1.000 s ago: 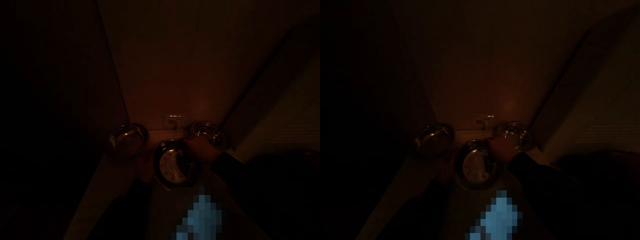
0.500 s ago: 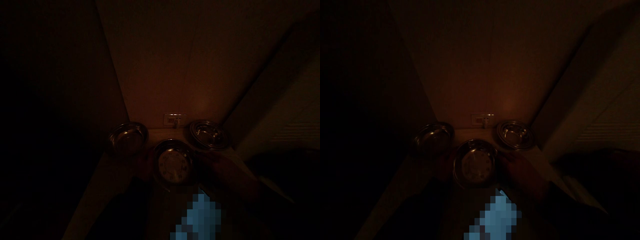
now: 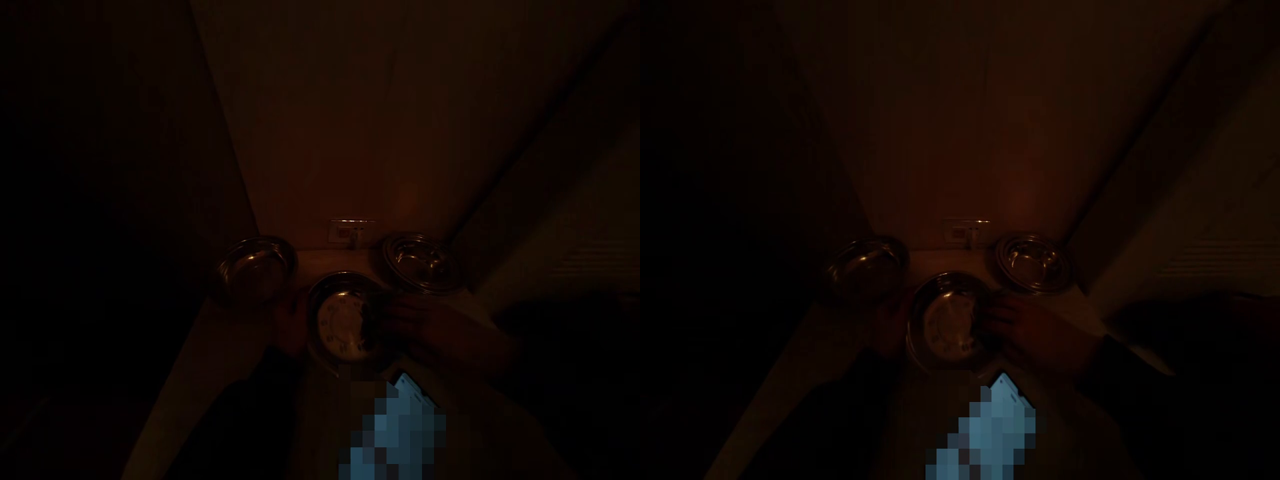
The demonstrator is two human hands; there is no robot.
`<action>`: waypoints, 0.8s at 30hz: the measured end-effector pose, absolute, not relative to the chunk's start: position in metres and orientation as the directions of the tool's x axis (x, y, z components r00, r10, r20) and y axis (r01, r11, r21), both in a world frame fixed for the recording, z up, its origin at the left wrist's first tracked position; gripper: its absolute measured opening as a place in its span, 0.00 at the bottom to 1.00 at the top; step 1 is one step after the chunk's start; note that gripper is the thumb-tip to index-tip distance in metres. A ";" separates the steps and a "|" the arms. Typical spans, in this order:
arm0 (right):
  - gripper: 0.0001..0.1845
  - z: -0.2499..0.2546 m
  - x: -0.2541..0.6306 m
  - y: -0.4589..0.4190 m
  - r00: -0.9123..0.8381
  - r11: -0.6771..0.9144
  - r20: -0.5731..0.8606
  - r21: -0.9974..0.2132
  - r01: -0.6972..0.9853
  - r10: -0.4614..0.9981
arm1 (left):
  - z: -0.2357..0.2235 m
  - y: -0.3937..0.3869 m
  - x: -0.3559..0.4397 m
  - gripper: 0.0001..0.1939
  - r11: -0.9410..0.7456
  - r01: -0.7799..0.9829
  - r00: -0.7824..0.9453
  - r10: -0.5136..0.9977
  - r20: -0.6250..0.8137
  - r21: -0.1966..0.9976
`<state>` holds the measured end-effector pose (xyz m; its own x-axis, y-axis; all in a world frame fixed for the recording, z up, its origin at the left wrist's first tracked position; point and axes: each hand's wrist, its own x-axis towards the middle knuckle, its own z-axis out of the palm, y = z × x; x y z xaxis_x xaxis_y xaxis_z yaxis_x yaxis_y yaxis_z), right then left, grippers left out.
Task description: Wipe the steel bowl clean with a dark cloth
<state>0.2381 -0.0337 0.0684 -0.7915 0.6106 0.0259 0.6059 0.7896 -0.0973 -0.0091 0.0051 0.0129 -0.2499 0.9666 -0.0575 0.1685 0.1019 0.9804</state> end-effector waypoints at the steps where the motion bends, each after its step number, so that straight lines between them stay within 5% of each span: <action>1: 0.22 0.072 0.234 -0.043 -0.792 0.785 0.014 -0.150 0.602 0.610 | 0.014 0.005 -0.009 0.15 0.111 0.176 -0.254 0.965 -0.064 0.978; 6: 0.25 0.084 0.209 -0.071 -0.791 0.738 -0.010 -0.354 0.575 0.612 | 0.015 0.004 -0.009 0.16 0.136 0.147 -0.258 0.961 -0.094 0.980; 17: 0.26 0.053 0.183 -0.073 -0.751 0.751 0.077 -0.167 0.638 0.655 | 0.004 0.004 -0.009 0.19 0.101 0.113 -0.284 0.957 -0.065 0.988; 24: 0.26 0.051 0.133 -0.079 -0.545 0.523 0.010 -0.296 0.799 0.838 | 0.004 0.003 -0.009 0.16 0.103 0.038 -0.318 0.944 -0.086 0.994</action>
<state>0.1330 -0.0793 0.0512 -0.5454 0.8381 0.0098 0.7991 0.5234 -0.2958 -0.0094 0.0029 0.0045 -0.3182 0.9441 -0.0857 0.0375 0.1029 0.9940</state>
